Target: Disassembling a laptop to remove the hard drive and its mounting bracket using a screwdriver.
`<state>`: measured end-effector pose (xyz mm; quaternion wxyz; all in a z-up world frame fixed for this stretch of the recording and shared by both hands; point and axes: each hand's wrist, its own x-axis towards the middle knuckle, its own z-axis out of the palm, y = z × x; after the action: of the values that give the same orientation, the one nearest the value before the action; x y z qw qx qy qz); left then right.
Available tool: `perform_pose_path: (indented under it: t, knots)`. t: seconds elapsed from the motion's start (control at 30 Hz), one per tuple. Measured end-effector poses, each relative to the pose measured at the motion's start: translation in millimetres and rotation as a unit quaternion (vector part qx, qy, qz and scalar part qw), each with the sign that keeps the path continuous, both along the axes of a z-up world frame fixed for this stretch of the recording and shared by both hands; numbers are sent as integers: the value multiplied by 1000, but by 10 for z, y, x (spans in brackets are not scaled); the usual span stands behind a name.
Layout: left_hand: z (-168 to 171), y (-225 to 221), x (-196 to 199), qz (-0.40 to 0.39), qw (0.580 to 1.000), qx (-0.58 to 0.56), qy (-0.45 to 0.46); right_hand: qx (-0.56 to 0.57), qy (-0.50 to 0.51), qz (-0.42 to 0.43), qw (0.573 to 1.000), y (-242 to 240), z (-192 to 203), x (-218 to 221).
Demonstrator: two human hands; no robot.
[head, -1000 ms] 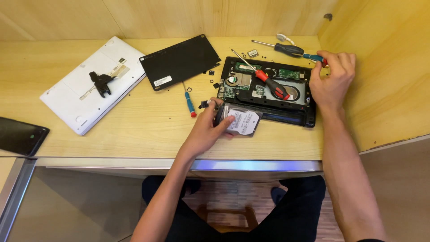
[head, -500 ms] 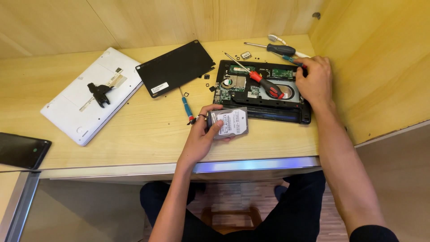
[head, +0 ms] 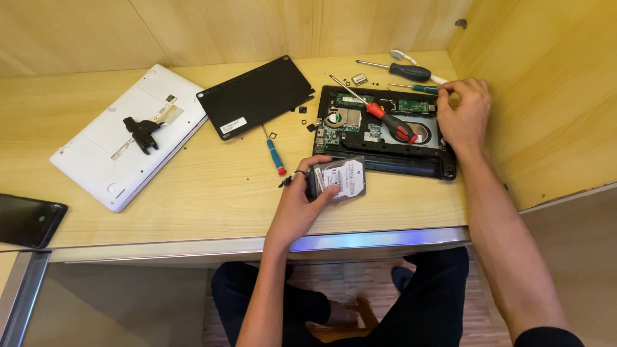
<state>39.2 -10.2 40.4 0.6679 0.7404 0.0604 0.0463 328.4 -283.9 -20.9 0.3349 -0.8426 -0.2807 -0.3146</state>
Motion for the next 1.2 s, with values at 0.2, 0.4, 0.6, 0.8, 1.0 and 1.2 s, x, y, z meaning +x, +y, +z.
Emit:
perform_pose_path:
  t: [0.2, 0.4, 0.6, 0.8, 1.0, 1.2]
  knots:
    - [-22, 4, -47, 16, 999, 44, 8, 18, -30, 12, 999, 24, 14, -49]
    - [-71, 53, 40, -20, 999, 22, 12, 57, -111, 7, 992, 128, 308, -352]
    - [-185, 40, -12, -16, 999, 12, -27, 59, -180, 62, 980, 309, 413, -583]
    - [-173, 454, -791, 76, 964, -169, -194, 98, -67, 198, 973, 1086, 730, -1317]
    - [195, 597, -1071, 257, 912, -202, -248, -145, 113, 257, 949, 2200, 470, -1937]
    - [-46, 599, -876, 365, 883, -248, -161, -85, 158, 192, 965, 2111, 411, -1802]
